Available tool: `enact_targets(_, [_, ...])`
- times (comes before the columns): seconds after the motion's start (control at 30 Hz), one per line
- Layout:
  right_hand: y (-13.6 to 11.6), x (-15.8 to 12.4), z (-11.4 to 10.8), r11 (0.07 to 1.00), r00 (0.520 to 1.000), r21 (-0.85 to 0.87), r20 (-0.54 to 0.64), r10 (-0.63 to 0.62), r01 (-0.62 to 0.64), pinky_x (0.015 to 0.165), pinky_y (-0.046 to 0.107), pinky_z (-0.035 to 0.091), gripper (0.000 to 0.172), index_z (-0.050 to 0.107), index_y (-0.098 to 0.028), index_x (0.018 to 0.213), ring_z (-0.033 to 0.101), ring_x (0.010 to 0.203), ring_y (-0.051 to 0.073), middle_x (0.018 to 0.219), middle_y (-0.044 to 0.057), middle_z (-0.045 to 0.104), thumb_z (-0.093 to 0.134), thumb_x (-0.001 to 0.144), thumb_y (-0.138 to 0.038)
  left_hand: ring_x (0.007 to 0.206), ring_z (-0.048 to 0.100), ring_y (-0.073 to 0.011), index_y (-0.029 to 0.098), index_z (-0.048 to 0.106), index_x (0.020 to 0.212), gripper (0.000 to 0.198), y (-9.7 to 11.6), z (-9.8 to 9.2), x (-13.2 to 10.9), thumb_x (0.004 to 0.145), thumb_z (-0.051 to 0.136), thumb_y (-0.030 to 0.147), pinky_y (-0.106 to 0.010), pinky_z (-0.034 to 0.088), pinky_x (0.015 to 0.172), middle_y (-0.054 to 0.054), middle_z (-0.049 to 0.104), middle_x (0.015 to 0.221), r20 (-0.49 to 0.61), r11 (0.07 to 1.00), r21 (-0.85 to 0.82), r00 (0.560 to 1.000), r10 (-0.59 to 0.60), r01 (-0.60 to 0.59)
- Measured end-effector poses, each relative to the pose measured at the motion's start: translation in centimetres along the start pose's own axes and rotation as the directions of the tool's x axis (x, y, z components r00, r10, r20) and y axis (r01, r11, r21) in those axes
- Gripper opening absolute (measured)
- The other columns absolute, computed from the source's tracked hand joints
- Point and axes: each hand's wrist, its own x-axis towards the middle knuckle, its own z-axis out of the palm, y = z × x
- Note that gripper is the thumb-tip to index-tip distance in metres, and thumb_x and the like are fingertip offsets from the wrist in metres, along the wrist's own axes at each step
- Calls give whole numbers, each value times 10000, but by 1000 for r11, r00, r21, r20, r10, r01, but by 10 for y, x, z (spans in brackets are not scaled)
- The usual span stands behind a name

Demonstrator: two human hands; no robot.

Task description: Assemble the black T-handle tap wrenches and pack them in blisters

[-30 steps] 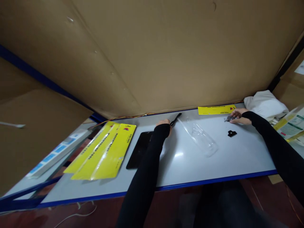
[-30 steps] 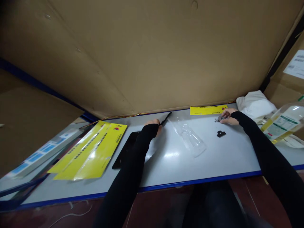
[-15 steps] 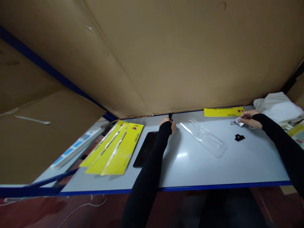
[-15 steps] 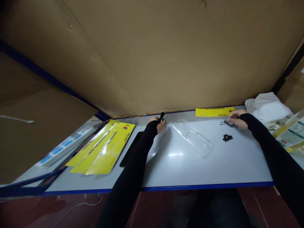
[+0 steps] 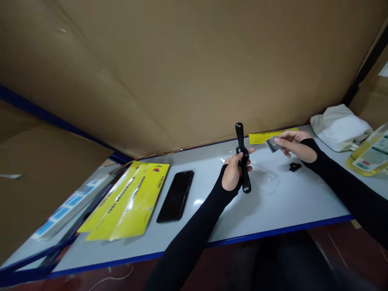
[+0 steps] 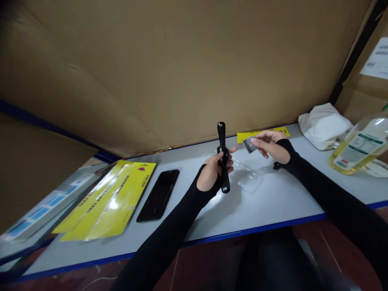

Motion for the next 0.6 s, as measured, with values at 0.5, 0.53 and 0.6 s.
enact_targets(0.5, [11,-28,51,984,982,134,-132,134,-116,311,242,354,546,684,-204,802,468,404,92,568,-27,614,961,590,-625,501,544,-114,162,651,914,515,-46,13,-11,742,897,580,-270,459,477,13,610,658,73,995,-93,997,-25,32])
enact_targets(0.53, [10,-28,49,986,981,138,-156,117,-96,311,243,352,547,676,-210,797,475,410,94,584,-23,623,960,588,-628,506,543,-113,150,672,943,504,-48,12,-11,744,902,552,-268,460,475,10,613,659,68,994,-107,997,-29,36])
enact_targets(0.6, [5,-28,47,989,985,134,-152,76,-56,314,246,340,547,660,-217,768,470,409,94,593,-19,627,956,583,-637,526,546,-112,137,695,965,478,-48,12,-11,752,903,511,-266,478,490,8,610,662,55,991,-131,998,-20,27])
